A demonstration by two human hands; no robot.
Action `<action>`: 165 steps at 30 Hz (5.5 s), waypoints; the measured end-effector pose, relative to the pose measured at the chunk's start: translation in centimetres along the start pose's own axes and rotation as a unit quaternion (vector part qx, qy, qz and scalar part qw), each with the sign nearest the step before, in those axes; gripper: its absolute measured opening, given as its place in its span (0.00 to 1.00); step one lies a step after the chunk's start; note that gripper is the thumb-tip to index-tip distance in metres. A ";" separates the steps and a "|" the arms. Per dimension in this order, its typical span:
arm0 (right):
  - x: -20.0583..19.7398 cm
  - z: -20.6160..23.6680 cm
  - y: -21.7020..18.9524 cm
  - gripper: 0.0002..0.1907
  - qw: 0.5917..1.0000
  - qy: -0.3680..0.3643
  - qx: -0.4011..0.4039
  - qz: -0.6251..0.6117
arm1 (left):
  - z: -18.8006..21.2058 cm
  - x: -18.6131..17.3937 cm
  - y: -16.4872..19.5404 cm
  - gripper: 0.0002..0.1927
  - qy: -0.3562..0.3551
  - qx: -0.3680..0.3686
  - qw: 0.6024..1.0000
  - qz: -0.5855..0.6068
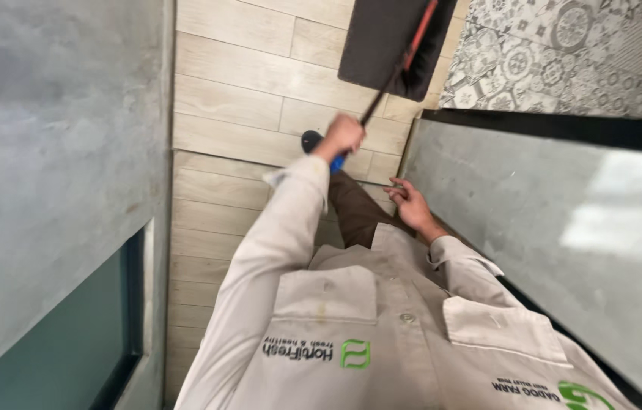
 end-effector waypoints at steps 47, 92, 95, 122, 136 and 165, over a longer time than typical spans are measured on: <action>-7.2 -6.9 -4.7 0.16 0.996 0.018 0.085 -0.026 | -9.2 -11.5 8.0 0.12 -0.004 -0.006 0.945 0.326; -1.4 -9.2 -8.0 0.13 0.931 -0.227 0.035 0.284 | 21.5 -1.1 -10.0 0.03 0.313 -0.111 0.712 0.619; -1.8 -8.3 -8.0 0.13 0.959 -0.207 -0.027 0.194 | 27.0 -0.3 -14.4 0.03 0.319 -0.085 0.635 0.699; -1.4 19.5 9.9 0.16 0.969 -0.003 -0.029 0.245 | 25.3 19.4 -10.1 0.18 -0.003 -0.030 0.992 -0.119; 0.0 13.5 11.1 0.18 0.950 -0.103 0.001 0.294 | 50.2 18.9 -25.5 0.09 0.393 -0.259 0.834 0.289; -2.3 10.7 6.9 0.16 0.939 -0.223 0.115 0.234 | 47.7 25.3 -22.4 0.10 0.490 -0.206 0.720 0.447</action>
Point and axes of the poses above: each hand's wrist, its own z-axis away from the middle knuckle, its own x-axis out of the palm, y = z × x, the point moved 4 cm from there along -z, towards the middle knuckle
